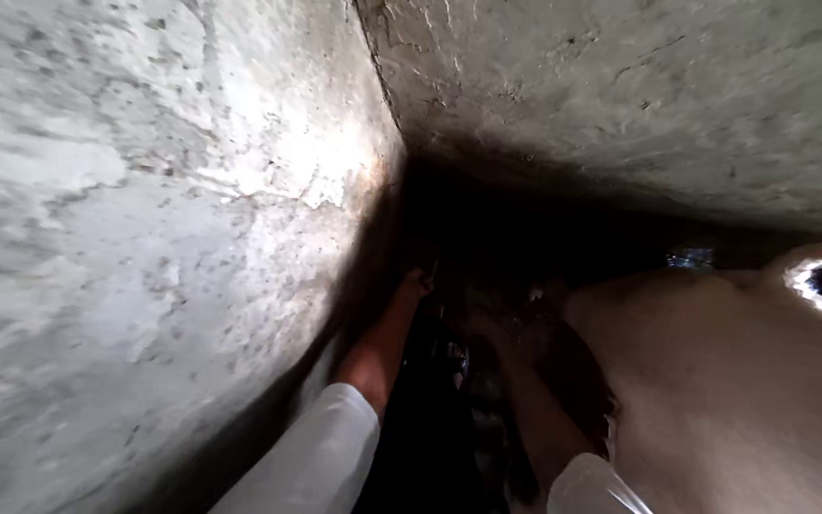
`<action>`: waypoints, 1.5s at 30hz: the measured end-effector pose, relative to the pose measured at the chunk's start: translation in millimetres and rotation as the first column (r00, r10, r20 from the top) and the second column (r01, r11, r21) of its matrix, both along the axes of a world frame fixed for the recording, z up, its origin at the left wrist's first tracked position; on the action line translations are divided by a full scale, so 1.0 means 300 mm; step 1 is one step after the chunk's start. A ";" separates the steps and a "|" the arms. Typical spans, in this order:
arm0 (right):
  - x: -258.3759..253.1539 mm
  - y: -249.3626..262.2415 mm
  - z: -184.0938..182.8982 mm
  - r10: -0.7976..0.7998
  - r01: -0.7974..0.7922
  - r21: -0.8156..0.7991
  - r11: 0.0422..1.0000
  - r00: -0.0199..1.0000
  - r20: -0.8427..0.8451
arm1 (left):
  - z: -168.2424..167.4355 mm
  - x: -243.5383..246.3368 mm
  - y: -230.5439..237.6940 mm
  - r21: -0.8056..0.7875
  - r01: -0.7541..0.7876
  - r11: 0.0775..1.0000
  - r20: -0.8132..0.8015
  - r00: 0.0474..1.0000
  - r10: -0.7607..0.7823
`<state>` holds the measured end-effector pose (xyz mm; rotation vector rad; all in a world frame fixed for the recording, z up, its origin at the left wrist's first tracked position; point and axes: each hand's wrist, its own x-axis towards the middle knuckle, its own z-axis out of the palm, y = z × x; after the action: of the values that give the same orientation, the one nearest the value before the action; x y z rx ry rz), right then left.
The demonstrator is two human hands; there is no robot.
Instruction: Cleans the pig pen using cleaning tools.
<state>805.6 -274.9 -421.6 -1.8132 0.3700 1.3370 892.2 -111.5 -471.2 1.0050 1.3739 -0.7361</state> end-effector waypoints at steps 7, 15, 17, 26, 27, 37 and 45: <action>-0.085 -0.210 0.207 0.125 -0.144 -0.292 0.945 0.989 -0.082 | -0.026 -0.004 0.031 -0.004 0.010 1.000 0.005 1.000 -0.010; 0.227 -0.358 0.470 0.509 -0.370 -0.646 0.668 0.860 0.033 | -0.039 -0.029 0.064 -0.032 0.034 0.999 0.070 0.997 -0.032; 0.326 -0.331 0.417 0.456 -0.267 -0.672 0.691 0.882 0.118 | 0.004 -0.030 0.077 -0.030 0.067 0.997 0.127 0.990 -0.062; 0.232 -0.137 0.220 0.387 -0.363 -0.295 0.884 0.922 0.027 | -0.026 -0.019 0.091 -0.033 -0.004 0.999 0.088 0.996 0.007; 0.265 -0.194 0.246 0.399 -0.367 -0.344 0.864 0.917 0.022 | -0.023 -0.016 0.091 -0.035 -0.017 0.999 0.071 0.997 0.020; 0.371 -0.050 0.183 0.545 -0.477 -0.380 0.793 0.833 0.091 | 0.027 -0.001 0.069 -0.015 0.002 1.000 0.086 0.996 -0.001; 0.404 -0.293 0.356 0.627 -0.502 -0.504 0.702 0.772 0.105 | 0.003 -0.012 0.060 0.017 0.048 0.999 0.094 0.994 -0.049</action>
<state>926.9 -362.9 -314.9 -2.6275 -0.0685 1.4545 888.6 -93.6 -470.4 1.0752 1.2792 -0.7066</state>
